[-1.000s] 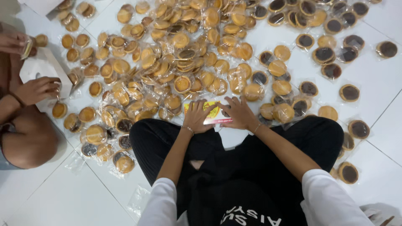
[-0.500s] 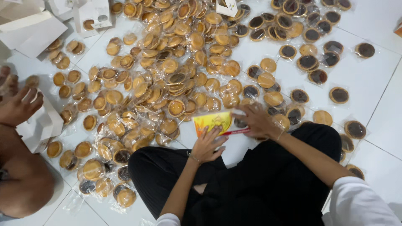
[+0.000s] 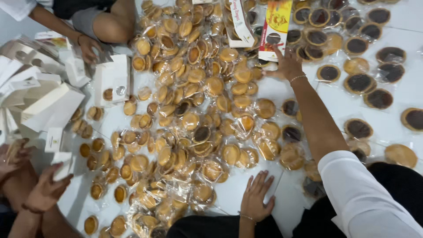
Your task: The person sits on the floor and packs individually wrapped pastries into white cardboard boxes. They pick up the pastries, place them into the box, and then close the box before moving it aside to repeat the process.
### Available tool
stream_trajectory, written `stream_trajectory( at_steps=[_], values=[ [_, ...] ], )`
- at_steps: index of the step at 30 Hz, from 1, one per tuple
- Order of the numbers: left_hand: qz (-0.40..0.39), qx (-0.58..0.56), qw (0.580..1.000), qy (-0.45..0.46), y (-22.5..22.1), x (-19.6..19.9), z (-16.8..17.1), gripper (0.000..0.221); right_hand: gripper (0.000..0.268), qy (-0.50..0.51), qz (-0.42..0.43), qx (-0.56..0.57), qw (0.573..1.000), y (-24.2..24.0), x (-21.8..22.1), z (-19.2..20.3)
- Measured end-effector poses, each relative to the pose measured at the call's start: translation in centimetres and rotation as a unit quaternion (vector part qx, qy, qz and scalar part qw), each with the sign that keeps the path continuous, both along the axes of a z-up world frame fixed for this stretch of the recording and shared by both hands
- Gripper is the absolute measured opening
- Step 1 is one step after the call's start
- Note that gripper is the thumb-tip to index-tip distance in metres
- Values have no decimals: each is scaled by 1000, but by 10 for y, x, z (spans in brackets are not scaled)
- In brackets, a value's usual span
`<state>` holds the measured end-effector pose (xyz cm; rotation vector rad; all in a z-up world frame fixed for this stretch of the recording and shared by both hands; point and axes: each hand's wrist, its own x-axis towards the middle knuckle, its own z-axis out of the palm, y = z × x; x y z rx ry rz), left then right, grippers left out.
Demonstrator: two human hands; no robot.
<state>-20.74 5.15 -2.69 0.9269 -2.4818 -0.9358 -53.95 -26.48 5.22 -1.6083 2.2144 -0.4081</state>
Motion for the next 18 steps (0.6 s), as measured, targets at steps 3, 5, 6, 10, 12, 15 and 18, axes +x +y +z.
stream_trajectory(
  at_steps=[3, 5, 6, 10, 12, 15, 18],
  values=[
    [-1, 7, 1000, 10, -4, 3, -2, 59, 114, 16, -22, 161, 987, -3, 10, -4],
    [3, 14, 1000, 9, 3, 4, -9, 60, 105, 108, -17, -20, 994, 24, 14, -7],
    [-16, 26, 999, 15, 1, 6, -14, 60, 105, 115, -35, -6, 993, 52, 24, -12],
    [-5, -20, 1000, -17, 11, 7, -35, 61, 95, 32, 124, -163, 978, 214, 41, -31],
    [-27, -51, 998, -23, 16, 12, -45, 59, 95, 29, 132, -110, 985, 310, 29, -22],
    [-28, -84, 995, -39, 20, 10, -52, 61, 98, 99, 41, -92, 990, 447, -32, 17],
    [-2, -91, 996, -20, 20, 5, -43, 59, 112, 135, -212, -98, 963, 569, -108, 53]
  ],
)
